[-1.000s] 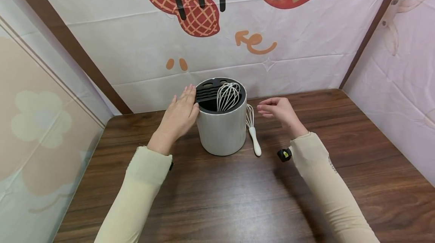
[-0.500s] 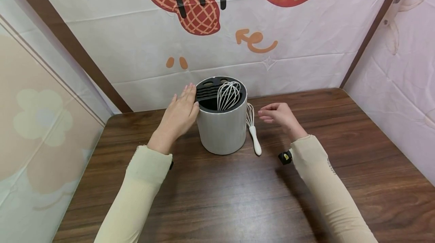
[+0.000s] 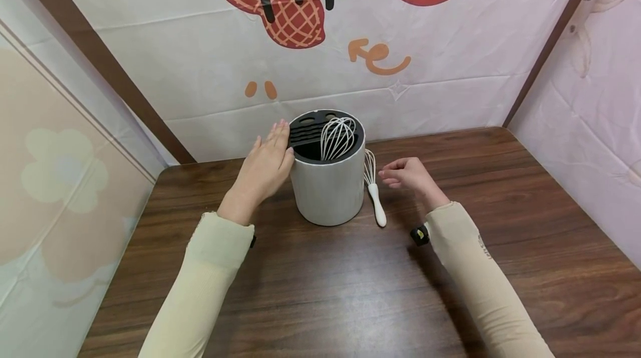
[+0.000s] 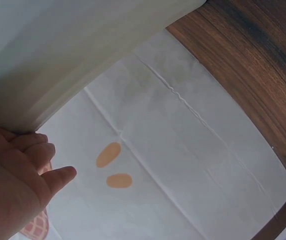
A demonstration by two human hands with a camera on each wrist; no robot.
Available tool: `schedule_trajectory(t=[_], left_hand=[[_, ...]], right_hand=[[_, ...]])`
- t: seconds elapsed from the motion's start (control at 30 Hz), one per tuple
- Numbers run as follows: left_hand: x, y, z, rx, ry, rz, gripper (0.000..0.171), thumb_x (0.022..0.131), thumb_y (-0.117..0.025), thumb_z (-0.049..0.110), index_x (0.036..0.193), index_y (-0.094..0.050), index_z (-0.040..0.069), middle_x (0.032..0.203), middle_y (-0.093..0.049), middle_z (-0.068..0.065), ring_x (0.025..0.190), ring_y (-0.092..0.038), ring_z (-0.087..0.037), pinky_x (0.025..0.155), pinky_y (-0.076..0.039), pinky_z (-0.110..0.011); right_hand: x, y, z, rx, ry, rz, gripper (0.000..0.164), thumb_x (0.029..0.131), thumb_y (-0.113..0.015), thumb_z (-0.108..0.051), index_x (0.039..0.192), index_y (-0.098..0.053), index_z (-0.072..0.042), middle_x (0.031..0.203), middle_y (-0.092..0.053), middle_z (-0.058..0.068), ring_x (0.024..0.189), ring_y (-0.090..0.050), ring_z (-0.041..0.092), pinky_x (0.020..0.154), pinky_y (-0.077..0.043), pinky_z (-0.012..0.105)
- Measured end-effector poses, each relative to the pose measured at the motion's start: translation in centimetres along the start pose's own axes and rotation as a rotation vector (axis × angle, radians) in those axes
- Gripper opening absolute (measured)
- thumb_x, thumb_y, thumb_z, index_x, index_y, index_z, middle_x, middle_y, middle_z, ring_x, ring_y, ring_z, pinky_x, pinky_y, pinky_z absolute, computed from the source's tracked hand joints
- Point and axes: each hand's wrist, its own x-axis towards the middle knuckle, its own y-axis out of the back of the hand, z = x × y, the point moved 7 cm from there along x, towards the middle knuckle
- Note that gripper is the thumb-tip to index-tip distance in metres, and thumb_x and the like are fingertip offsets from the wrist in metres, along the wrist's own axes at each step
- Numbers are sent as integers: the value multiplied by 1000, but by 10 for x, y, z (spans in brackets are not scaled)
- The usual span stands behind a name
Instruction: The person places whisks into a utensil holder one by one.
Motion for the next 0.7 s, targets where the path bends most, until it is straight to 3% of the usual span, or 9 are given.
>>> schedule_trajectory(t=[0.47, 0.7], left_hand=[[1, 1, 1, 9, -3, 7, 57, 102, -21, 29, 150, -13, 0, 156, -11, -12, 143, -8, -23, 114, -8, -48], [1, 0, 1, 10, -5, 4, 57, 102, -20, 29, 150, -12, 0, 156, -10, -12, 143, -8, -23, 114, -9, -49]], right_hand=[[5, -11, 22, -57, -40, -19, 35, 94, -55, -11, 116, -56, 16, 112, -62, 28, 78, -67, 15, 69, -55, 25], [9, -15, 38, -53, -90, -22, 36, 91, -61, -15, 112, -59, 13, 96, -68, 16, 73, -66, 13, 67, -56, 27]])
